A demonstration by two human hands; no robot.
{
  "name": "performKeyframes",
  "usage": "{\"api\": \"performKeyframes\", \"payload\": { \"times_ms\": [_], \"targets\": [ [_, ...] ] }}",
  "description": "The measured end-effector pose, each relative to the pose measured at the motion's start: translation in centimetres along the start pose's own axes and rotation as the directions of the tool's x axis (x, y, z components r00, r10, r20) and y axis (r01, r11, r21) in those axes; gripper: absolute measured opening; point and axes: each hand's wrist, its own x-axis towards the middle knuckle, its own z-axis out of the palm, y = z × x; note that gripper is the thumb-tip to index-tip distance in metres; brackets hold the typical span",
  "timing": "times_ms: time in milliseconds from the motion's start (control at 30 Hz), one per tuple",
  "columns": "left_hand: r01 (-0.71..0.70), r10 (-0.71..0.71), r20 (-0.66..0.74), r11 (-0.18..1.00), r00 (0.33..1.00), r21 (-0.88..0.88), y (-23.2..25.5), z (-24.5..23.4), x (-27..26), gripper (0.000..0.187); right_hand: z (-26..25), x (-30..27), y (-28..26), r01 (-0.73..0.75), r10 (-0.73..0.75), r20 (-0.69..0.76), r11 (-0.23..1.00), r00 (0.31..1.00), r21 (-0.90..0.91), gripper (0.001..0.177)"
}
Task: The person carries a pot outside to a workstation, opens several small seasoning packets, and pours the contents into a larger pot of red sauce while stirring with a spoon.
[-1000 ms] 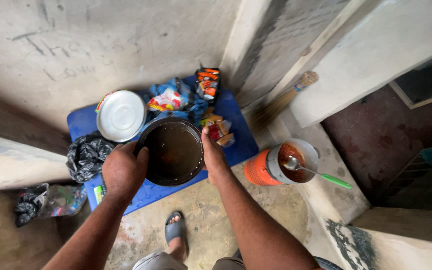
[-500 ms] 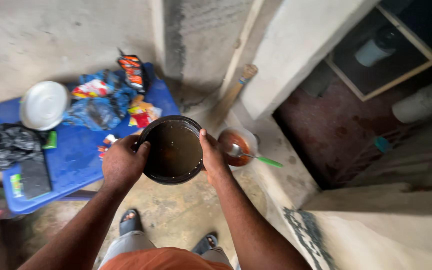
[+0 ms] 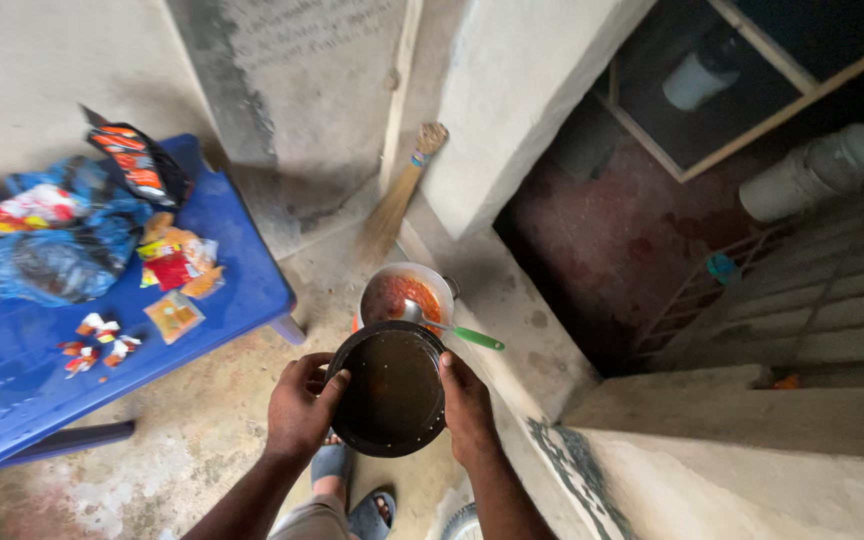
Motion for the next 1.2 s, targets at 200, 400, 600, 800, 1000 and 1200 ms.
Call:
{"api": "performKeyframes", "payload": {
  "times_ms": [200,400,600,800,1000,1200],
  "targets": [
    [0.080,-0.084,0.048,0.993,0.995,0.091,-3.0,4.6,2.5,0.036,-3.0,5.5,7.0,-0.198,0.199,-0.018,0.980,0.980,0.034,0.057],
    [0.232,-0.241,0.031,0.957,0.970,0.174,-5.9,9.1,5.6,0.037,-4.7,10.7,10.5,-0.322,0.322,-0.027,0.947,0.946,-0.001,0.057],
    [0.380,-0.384,-0.032,0.894,0.923,0.236,-7.6,12.2,7.8,0.040,-5.6,15.1,10.4,-0.508,0.512,-0.054,0.824,0.857,-0.250,0.063],
    [0.520,-0.531,-0.021,0.820,0.847,0.239,-7.9,14.0,9.3,0.044,-6.2,18.7,10.4,-0.648,0.655,-0.044,0.731,0.754,-0.213,0.057],
    [0.653,-0.659,0.020,0.749,0.752,0.114,-6.9,14.5,11.8,0.048,-7.4,22.5,10.7,-0.698,0.740,0.083,0.661,0.668,-0.277,0.054],
    [0.781,-0.771,0.142,0.624,0.621,-0.029,-6.3,14.1,13.2,0.051,-7.4,24.2,8.0,-0.722,0.803,0.138,0.584,0.579,-0.371,0.059]
  ]
}}
